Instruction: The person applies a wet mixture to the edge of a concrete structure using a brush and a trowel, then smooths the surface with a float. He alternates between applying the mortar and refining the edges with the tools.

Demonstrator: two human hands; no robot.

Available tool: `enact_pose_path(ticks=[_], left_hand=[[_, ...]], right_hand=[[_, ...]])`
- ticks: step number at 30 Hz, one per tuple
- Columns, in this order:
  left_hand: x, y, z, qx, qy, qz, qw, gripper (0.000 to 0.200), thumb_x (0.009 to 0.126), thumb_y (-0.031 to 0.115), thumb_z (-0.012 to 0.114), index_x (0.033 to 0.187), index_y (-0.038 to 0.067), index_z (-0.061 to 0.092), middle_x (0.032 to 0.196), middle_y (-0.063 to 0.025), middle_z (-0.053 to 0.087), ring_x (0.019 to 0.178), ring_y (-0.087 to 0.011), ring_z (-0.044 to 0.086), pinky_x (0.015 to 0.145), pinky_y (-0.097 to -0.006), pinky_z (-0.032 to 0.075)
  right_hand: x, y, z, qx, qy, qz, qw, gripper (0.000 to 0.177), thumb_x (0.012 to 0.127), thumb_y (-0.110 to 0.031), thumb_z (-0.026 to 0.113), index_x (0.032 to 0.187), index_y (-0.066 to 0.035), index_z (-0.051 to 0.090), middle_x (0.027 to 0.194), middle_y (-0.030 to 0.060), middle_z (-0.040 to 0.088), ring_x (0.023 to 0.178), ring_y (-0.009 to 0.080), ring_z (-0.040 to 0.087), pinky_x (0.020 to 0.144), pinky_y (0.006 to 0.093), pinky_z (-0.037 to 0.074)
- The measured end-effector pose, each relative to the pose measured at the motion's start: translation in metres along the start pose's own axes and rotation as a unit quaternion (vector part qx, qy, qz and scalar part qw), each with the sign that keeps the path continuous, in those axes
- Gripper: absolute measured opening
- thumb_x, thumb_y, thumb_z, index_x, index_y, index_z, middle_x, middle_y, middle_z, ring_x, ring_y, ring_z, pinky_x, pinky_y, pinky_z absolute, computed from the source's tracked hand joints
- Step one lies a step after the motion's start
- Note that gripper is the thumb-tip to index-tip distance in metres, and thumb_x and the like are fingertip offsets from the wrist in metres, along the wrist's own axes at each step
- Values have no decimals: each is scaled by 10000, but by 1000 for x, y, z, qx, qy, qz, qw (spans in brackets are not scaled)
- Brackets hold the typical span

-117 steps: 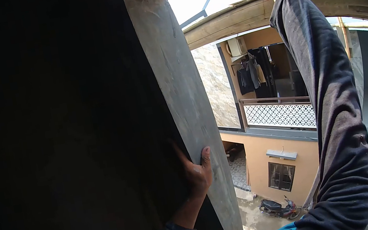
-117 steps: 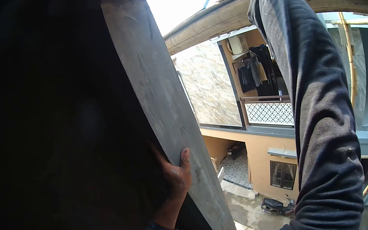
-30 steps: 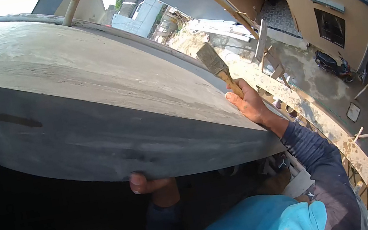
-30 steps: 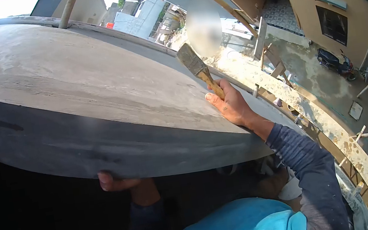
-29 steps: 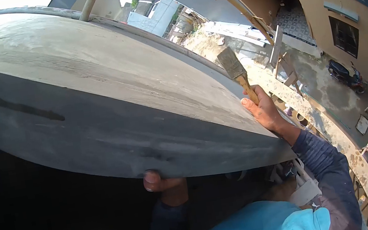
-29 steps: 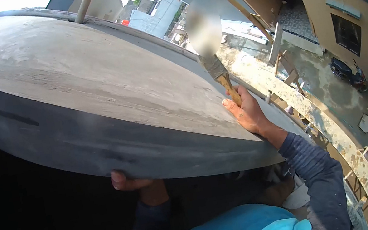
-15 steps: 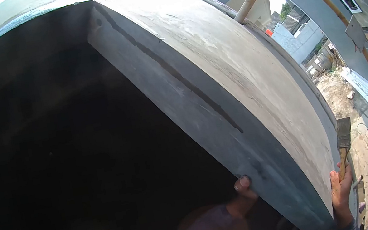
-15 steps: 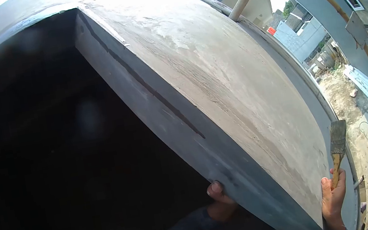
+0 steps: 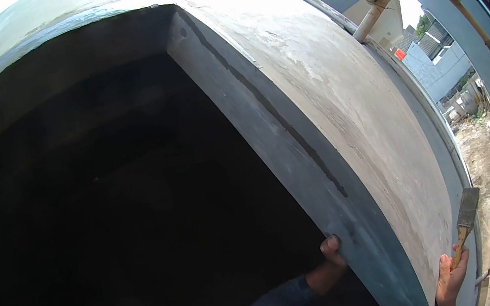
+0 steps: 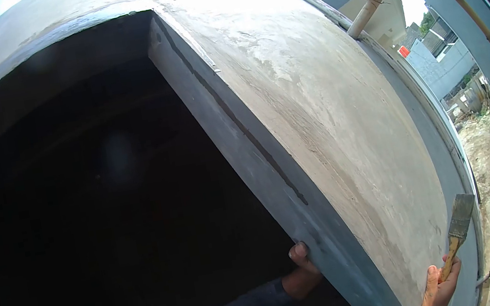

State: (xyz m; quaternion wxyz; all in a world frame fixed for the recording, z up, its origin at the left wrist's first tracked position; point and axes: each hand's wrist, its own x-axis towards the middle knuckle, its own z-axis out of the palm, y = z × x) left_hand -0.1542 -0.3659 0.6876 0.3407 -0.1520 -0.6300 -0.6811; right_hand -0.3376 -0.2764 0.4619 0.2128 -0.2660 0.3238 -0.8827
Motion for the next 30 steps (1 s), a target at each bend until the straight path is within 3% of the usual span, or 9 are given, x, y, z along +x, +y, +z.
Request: enact_pose_path(ticks=[2, 4, 6, 10, 13, 16, 22, 27, 30], left_hand=[[-2, 2, -2, 18, 6, 14, 1000, 761, 743, 381, 684, 1328, -7, 389, 1235, -177, 543, 1110, -321, 563, 963, -450, 476], [-3, 4, -5, 11, 28, -31, 999, 759, 721, 389, 684, 1312, 2, 408, 1212, -174, 553, 1097, -324, 567, 952, -444, 482], [-3, 3, -7, 31, 38, -25, 999, 764, 710, 396, 687, 1308, 5, 415, 1207, -172, 556, 1096, -323, 568, 948, -444, 484], [-2, 2, -9, 62, 50, -31, 996, 777, 691, 418, 687, 1301, 12, 427, 1188, -164, 564, 1079, -314, 574, 942, -436, 483], [-1, 3, -8, 88, 52, -44, 994, 790, 695, 448, 670, 1306, 15, 419, 1180, -157, 561, 1069, -302, 574, 942, -423, 477], [-1, 3, -2, 149, 91, -39, 984, 803, 698, 482, 653, 1308, 16, 416, 1176, -151, 557, 1070, -294, 569, 943, -410, 471], [0, 3, -7, 141, 83, -49, 985, 801, 710, 504, 634, 1305, 15, 417, 1184, -146, 551, 1079, -286, 562, 943, -401, 469], [0, 1, -8, 130, 72, -43, 988, 784, 725, 515, 619, 1294, 11, 430, 1174, -146, 560, 1071, -281, 565, 941, -395, 470], [1, 0, -3, 154, 93, -20, 984, 778, 729, 518, 618, 1289, 10, 435, 1169, -144, 567, 1066, -280, 570, 939, -400, 472]], right_hand=[[-2, -9, 5, -22, -1, -29, 999, 302, 971, -122, 483, 1236, -11, 390, 980, 13, 397, 805, 87, 351, 759, 227, 332], [-1, -8, 4, -47, 1, -60, 997, 298, 974, -114, 472, 1238, -7, 387, 968, 19, 396, 807, 94, 351, 763, 232, 333], [3, 6, -1, -44, 1, -16, 999, 296, 976, -102, 450, 1245, 0, 380, 982, 33, 398, 827, 110, 360, 791, 243, 334], [-1, -7, 0, -52, -22, -17, 998, 302, 975, -100, 447, 1249, 3, 375, 1015, 49, 411, 861, 128, 376, 822, 257, 335], [3, 4, 2, -72, 9, -89, 993, 299, 973, -101, 454, 1244, 0, 378, 1047, 60, 421, 886, 138, 389, 833, 262, 337], [1, -1, 0, -60, -4, -70, 996, 296, 971, -101, 463, 1237, -1, 382, 1052, 63, 425, 892, 144, 393, 834, 267, 338], [4, 11, -2, -54, 10, -33, 998, 315, 967, -133, 491, 1231, 3, 386, 1042, 65, 424, 881, 146, 389, 832, 273, 344], [1, 3, 3, -92, 41, -51, 994, 374, 956, -145, 526, 1261, 23, 389, 1151, 91, 465, 1031, 176, 438, 934, 286, 342], [0, 6, 3, -102, 60, -38, 992, 379, 955, -135, 525, 1271, 28, 394, 1157, 93, 469, 1018, 169, 441, 923, 279, 346]])
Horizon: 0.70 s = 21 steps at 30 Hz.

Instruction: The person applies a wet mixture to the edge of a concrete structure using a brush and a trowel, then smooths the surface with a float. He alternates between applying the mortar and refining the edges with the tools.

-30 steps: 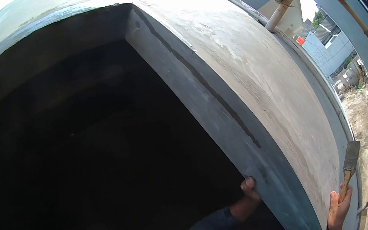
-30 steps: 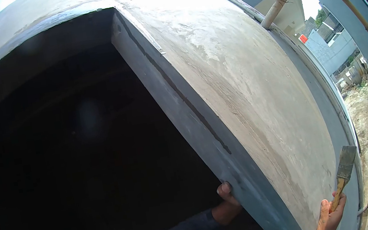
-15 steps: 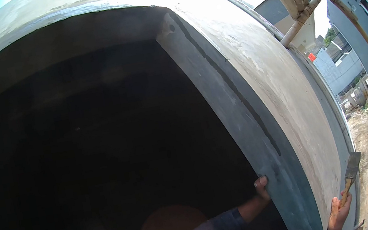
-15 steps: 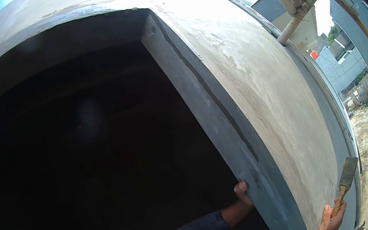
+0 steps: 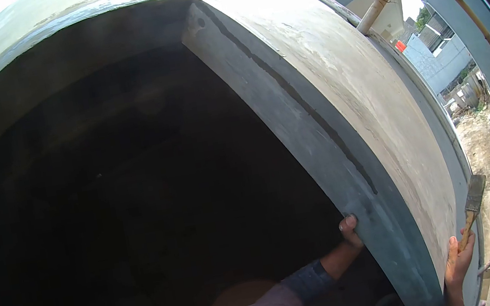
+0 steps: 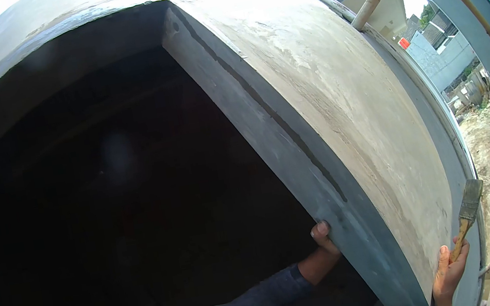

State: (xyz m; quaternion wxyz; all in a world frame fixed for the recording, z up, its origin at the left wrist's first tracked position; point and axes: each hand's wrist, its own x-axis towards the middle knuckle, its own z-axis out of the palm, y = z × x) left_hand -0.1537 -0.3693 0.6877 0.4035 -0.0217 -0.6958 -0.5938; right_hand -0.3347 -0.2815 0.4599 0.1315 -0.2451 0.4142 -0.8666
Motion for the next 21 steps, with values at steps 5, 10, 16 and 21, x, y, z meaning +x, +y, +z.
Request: enact_pose_path(ticks=[5, 10, 16, 21], left_hand=[[-2, -2, -9, -30, -26, -13, 999, 790, 734, 521, 629, 1297, 7, 423, 1189, -140, 556, 1077, -277, 565, 942, -404, 473], [-4, -3, -17, -40, -39, 14, 998, 818, 736, 511, 628, 1329, -8, 406, 1233, -169, 554, 1105, -294, 564, 952, -407, 480], [-2, -4, -13, -28, -32, 9, 999, 816, 749, 538, 620, 1321, -5, 408, 1232, -148, 546, 1117, -273, 546, 958, -397, 471], [3, -3, -4, 0, -33, 8, 999, 822, 750, 558, 618, 1317, 1, 407, 1231, -133, 540, 1115, -263, 541, 961, -388, 463]], right_hand=[[-4, -10, -2, -35, -4, 19, 999, 394, 956, -141, 524, 1289, 29, 399, 1182, 103, 484, 1035, 175, 450, 928, 283, 349], [-6, -5, -3, -31, 24, 7, 999, 395, 976, -168, 498, 1306, 28, 404, 1223, 121, 491, 1116, 195, 460, 970, 294, 347], [-8, -8, -2, -13, 38, -3, 999, 358, 995, -168, 460, 1294, 27, 425, 1225, 127, 500, 1135, 196, 471, 986, 298, 348], [-9, -37, -6, -43, 14, -19, 999, 303, 992, -155, 462, 1224, 38, 495, 1110, 110, 559, 1015, 165, 514, 911, 276, 392]])
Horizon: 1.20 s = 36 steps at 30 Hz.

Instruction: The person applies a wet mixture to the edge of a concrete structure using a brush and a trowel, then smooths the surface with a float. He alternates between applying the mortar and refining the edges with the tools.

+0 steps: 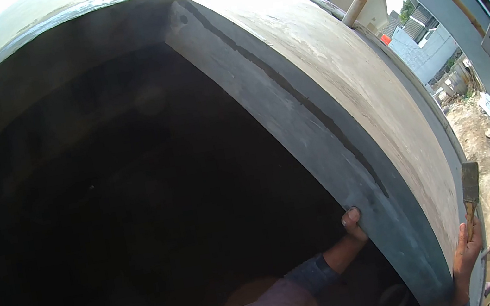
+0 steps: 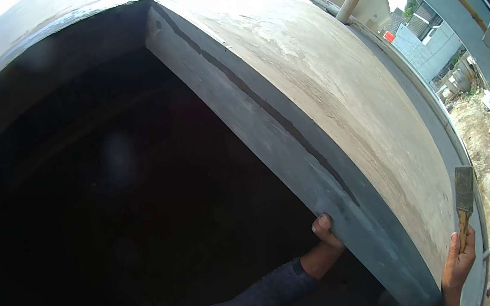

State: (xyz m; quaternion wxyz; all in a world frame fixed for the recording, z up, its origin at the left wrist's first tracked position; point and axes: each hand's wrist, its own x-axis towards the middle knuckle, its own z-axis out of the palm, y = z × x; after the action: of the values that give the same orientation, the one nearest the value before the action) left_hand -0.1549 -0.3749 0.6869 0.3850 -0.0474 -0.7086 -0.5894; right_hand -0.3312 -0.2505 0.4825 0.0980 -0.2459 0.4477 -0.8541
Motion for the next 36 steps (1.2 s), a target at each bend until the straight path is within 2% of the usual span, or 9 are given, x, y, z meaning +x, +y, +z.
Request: enact_pose_path(ticks=[6, 10, 15, 20, 25, 27, 29, 32, 36], left_hand=[[8, 1, 9, -26, -40, -14, 999, 801, 743, 496, 596, 1342, 13, 373, 1255, -121, 496, 1147, -260, 506, 990, -393, 422], [13, 0, 17, -26, -41, 2, 999, 807, 730, 462, 579, 1362, 15, 349, 1268, -122, 478, 1173, -266, 487, 1003, -400, 408], [22, -1, 24, -43, -64, 2, 997, 799, 722, 443, 572, 1356, 8, 357, 1261, -131, 482, 1165, -275, 495, 989, -398, 414], [34, -19, 6, -48, -69, 24, 996, 750, 732, 414, 539, 1327, -19, 395, 1261, -136, 486, 1150, -267, 503, 972, -394, 423], [40, -22, 11, -25, -89, 83, 992, 656, 754, 349, 471, 1270, -55, 445, 1225, -140, 513, 1121, -258, 508, 958, -387, 425], [39, -15, 15, 15, -78, 84, 993, 810, 725, 501, 532, 1331, -19, 393, 1283, -131, 462, 1173, -259, 467, 986, -395, 395], [46, -29, 6, 2, -83, 126, 989, 628, 770, 337, 461, 1247, -71, 443, 1208, -161, 497, 1090, -265, 505, 935, -398, 428], [47, -23, 16, 16, -50, 175, 983, 626, 802, 370, 445, 1256, -61, 443, 1236, -178, 477, 1108, -293, 490, 924, -422, 429], [40, -20, 32, 23, 21, 139, 990, 760, 851, 511, 401, 1314, -92, 403, 1320, -223, 416, 1201, -326, 433, 971, -444, 407]], right_hand=[[-2, 14, 2, 89, 49, -24, 995, 298, 978, -175, 507, 1173, 47, 545, 1030, 85, 595, 947, 147, 535, 869, 274, 415], [2, 35, -1, 47, 83, -29, 995, 323, 966, -201, 537, 1179, 41, 560, 1020, 82, 610, 927, 145, 546, 852, 275, 426], [2, 31, -6, -134, 109, 11, 985, 369, 926, -266, 594, 1154, 24, 597, 993, 135, 664, 901, 208, 609, 839, 319, 461], [1, 27, -6, -213, 143, 44, 965, 338, 888, -316, 598, 1126, -78, 635, 818, 117, 652, 744, 229, 618, 708, 343, 476], [-1, 16, -2, -284, 198, 36, 938, 319, 876, -316, 587, 1116, -113, 643, 831, 124, 672, 784, 275, 647, 733, 370, 487], [-4, 13, -2, -311, 211, 53, 925, 338, 882, -346, 584, 1141, -134, 631, 866, 135, 681, 833, 313, 651, 738, 392, 491], [-8, 21, -9, -372, 244, 53, 894, 329, 895, -368, 546, 1143, -164, 617, 931, 139, 678, 887, 361, 638, 751, 453, 489], [-55, 2, -26, -429, 265, 49, 862, 316, 913, -323, 519, 1188, -182, 583, 1002, 125, 661, 902, 348, 634, 755, 449, 495], [-177, 35, -89, -443, 315, 149, 826, 333, 865, -261, 504, 1166, -149, 588, 1019, 149, 655, 894, 364, 631, 760, 459, 495]])
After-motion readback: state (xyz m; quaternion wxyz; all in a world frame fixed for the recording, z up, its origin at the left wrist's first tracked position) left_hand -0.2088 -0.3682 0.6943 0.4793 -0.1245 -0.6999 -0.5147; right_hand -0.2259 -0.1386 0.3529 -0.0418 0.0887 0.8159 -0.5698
